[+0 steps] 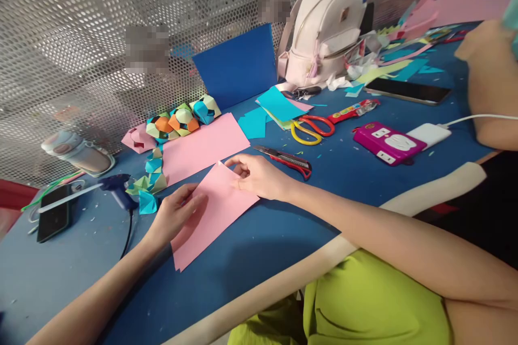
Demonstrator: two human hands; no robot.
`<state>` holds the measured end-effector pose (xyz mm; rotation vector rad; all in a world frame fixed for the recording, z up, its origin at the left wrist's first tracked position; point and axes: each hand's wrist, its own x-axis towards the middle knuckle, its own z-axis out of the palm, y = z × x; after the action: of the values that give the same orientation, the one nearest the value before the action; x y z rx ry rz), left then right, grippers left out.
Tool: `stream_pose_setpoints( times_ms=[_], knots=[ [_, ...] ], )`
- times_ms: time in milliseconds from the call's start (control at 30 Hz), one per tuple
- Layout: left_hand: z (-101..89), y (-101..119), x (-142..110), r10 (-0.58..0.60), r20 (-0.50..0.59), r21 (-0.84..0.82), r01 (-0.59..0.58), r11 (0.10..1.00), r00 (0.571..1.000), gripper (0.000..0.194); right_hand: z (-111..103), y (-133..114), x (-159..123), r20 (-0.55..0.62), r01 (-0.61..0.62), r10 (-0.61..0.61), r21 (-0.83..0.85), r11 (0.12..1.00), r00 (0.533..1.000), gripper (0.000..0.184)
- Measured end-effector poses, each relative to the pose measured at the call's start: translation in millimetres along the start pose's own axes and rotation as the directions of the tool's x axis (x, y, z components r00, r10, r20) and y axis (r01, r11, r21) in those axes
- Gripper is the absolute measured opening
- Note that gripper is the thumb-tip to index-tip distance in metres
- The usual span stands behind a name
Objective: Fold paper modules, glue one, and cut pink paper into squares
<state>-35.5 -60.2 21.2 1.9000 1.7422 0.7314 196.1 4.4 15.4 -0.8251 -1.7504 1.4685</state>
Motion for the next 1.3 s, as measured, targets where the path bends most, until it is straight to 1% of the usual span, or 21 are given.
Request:
stream_pose_setpoints(
  times_ms=[100, 200, 267, 467, 567, 667, 767, 833, 900, 967, 1033, 1100, 1200, 1300],
  knots=[
    [-4.0, 6.8, -1.1, 0.001, 0.026, -0.006, 0.0, 1.0, 1.0, 0.035, 0.6, -4.3, -1.2, -0.02, 0.006, -0.006, 0.019, 1.0, 1.0, 0.034],
    [-6.5, 12.3, -3.6, 0.021, 0.022, -0.051, -0.02, 0.998, 1.0, 0.033, 1.4, -6.7, -2.3, -0.024, 0.001, -0.001, 0.019, 1.0, 1.0, 0.022],
    [-7.7, 14.4, -4.5, 0.018, 0.025, -0.085, -0.015, 0.996, 1.0, 0.032, 1.3, -6.5, -2.5, -0.024, -0.013, 0.013, 0.018, 1.0, 1.0, 0.017],
    [-11.6, 9.3, -1.9, -0.061, 0.019, -0.219, 0.064, 0.974, 0.998, 0.031, -1.8, -4.7, -2.3, -0.037, -0.045, 0.045, -0.009, 0.999, 0.998, 0.021],
    [-13.2, 5.3, -0.2, -0.105, 0.01, -0.247, 0.104, 0.963, 0.994, 0.032, -4.1, -5.3, -2.3, -0.015, -0.105, 0.104, -0.043, 0.994, 0.994, 0.021],
    [-14.1, 4.2, 0.7, -0.15, 0.0, -0.261, 0.145, 0.954, 0.989, 0.034, -6.3, -6.6, -1.3, -0.004, -0.182, 0.182, -0.041, 0.982, 0.983, 0.022],
    [-14.6, 3.4, 1.8, -0.201, 0.01, -0.301, 0.195, 0.934, 0.98, 0.038, -9.4, -7.1, 1.6, 0.018, -0.257, 0.257, 0.035, 0.966, 0.966, 0.017],
    [-15.0, 1.8, 2.9, -0.232, 0.027, -0.335, 0.228, 0.915, 0.972, 0.041, -12.8, -6.0, 4.2, 0.003, -0.279, 0.28, 0.095, 0.956, 0.96, 0.016],
    [-15.1, -0.1, 4.0, -0.255, 0.033, -0.371, 0.249, 0.895, 0.966, 0.043, -16.6, -4.0, 6.4, -0.047, -0.252, 0.259, 0.118, 0.96, 0.965, 0.014],
    [-14.9, -1.4, 4.7, -0.272, 0.034, -0.4, 0.262, 0.878, 0.962, 0.044, -19.8, -2.2, 7.4, -0.096, -0.195, 0.207, 0.121, 0.973, 0.974, 0.014],
    [-14.4, -1.4, 4.9, -0.289, 0.039, -0.42, 0.278, 0.864, 0.957, 0.044, -20.9, -1.6, 7.1, -0.108, -0.153, 0.17, 0.147, 0.977, 0.98, 0.016],
    [-14.0, -0.3, 4.7, -0.298, 0.046, -0.438, 0.287, 0.852, 0.953, 0.044, -19.6, -2.5, 6.1, -0.08, -0.167, 0.182, 0.165, 0.972, 0.98, 0.015],
    [-13.8, 2.4, 4.6, -0.294, 0.047, -0.461, 0.282, 0.841, 0.955, 0.044, -15.4, -5.3, 4.8, -0.02, -0.237, 0.24, 0.101, 0.966, 0.971, 0.011],
    [-13.8, 4.0, 5.1, -0.305, 0.052, -0.482, 0.291, 0.826, 0.951, 0.044, -13.6, -6.8, 5.0, 0.017, -0.281, 0.281, 0.092, 0.955, 0.96, 0.019]
  ],
)
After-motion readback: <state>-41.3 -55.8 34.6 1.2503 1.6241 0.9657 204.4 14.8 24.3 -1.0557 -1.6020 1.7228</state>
